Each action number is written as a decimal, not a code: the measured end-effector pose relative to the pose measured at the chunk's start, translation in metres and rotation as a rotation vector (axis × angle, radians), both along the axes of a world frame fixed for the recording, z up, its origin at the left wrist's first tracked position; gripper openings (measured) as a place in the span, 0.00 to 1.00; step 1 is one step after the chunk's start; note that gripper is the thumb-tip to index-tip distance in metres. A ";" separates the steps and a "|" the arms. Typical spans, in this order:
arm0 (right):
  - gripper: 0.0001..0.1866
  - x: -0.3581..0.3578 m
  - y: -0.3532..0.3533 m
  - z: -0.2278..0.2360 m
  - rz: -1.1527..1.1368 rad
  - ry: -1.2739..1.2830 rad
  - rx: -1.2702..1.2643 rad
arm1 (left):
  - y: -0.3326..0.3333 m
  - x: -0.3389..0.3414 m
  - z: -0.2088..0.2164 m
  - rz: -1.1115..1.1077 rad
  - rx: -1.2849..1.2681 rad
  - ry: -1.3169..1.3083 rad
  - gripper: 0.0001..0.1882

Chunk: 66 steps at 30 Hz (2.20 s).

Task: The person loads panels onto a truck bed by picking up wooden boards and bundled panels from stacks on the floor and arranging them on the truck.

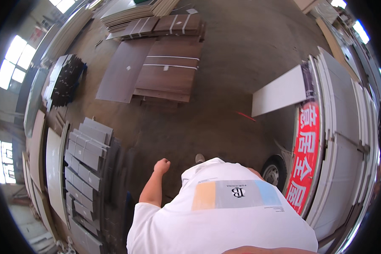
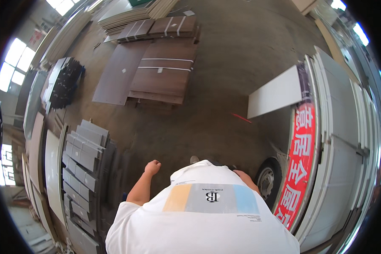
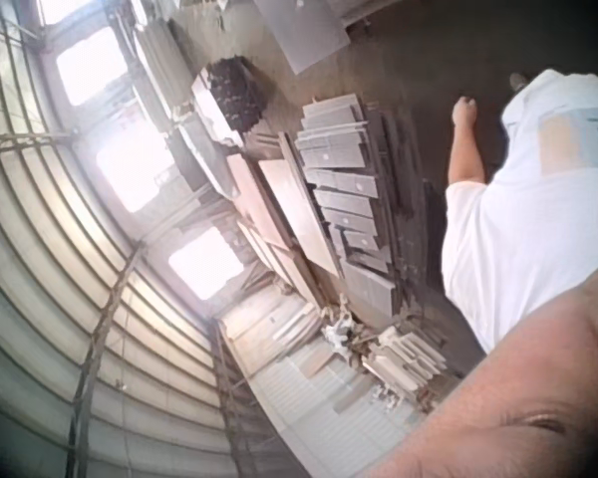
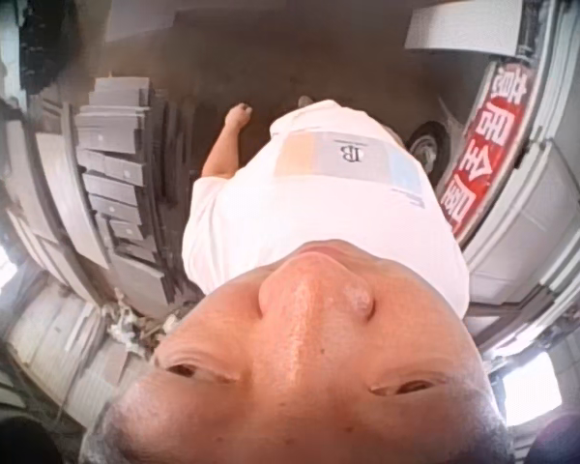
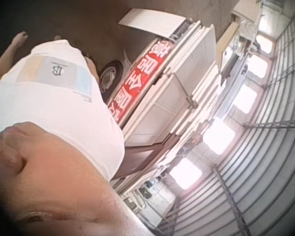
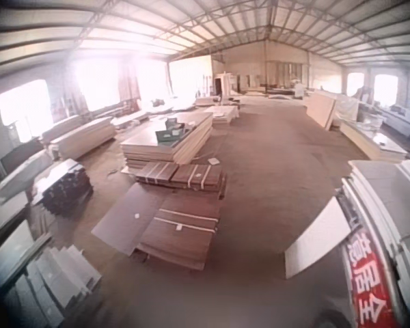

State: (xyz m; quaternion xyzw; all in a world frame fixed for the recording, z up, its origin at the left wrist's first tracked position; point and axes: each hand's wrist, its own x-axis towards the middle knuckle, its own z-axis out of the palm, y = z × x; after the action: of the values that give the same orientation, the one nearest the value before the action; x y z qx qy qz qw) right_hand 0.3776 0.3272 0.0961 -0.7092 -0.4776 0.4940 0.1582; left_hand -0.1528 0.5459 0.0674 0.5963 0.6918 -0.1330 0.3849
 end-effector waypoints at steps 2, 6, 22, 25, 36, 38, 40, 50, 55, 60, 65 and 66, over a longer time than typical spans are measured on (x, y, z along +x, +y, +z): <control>0.26 -0.033 0.050 0.022 0.031 -0.026 0.069 | -0.021 -0.037 -0.012 0.017 0.000 -0.036 0.22; 0.26 -0.044 0.126 0.053 -0.002 -0.015 0.027 | -0.019 -0.010 -0.024 0.077 -0.507 -0.317 0.23; 0.20 0.007 0.419 0.001 0.182 -0.052 -0.114 | 0.065 0.016 0.026 0.456 -0.396 -0.315 0.24; 0.22 0.003 0.473 -0.034 0.338 -0.110 -0.125 | 0.082 0.013 0.046 0.480 -0.372 -0.274 0.24; 0.30 -0.134 0.673 -0.194 0.189 0.051 -0.314 | 0.073 -0.041 0.079 0.521 -0.595 -0.156 0.23; 0.35 -0.153 0.705 -0.240 0.004 0.100 -0.269 | 0.082 -0.059 0.063 0.492 -0.689 -0.149 0.23; 0.38 -0.175 0.723 -0.279 -0.120 0.130 -0.293 | 0.097 -0.082 0.050 0.458 -0.770 -0.137 0.23; 0.54 -0.239 0.749 -0.320 -0.529 0.200 -0.496 | 0.372 -0.186 -0.048 0.283 -0.396 -0.090 0.15; 0.55 -0.222 0.731 -0.254 -0.571 0.142 -0.388 | 0.575 -0.172 -0.046 -0.010 0.138 -0.034 0.13; 0.52 -0.182 0.653 -0.194 -0.687 0.032 -0.334 | 0.741 -0.162 -0.079 -0.087 0.476 0.076 0.27; 0.51 -0.194 0.638 -0.087 -0.683 0.042 -0.450 | 0.753 -0.162 -0.124 0.638 -0.200 -0.634 0.39; 0.51 -0.192 0.623 -0.069 -0.761 0.002 -0.510 | 0.756 -0.146 -0.122 0.675 -0.441 -0.732 0.39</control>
State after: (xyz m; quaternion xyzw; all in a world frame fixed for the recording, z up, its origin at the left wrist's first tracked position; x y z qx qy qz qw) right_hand 0.1859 0.9503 0.0272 -0.8500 -0.0463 0.5030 0.1492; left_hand -0.2985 1.3015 -0.0550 0.2537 0.6211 0.0723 0.7380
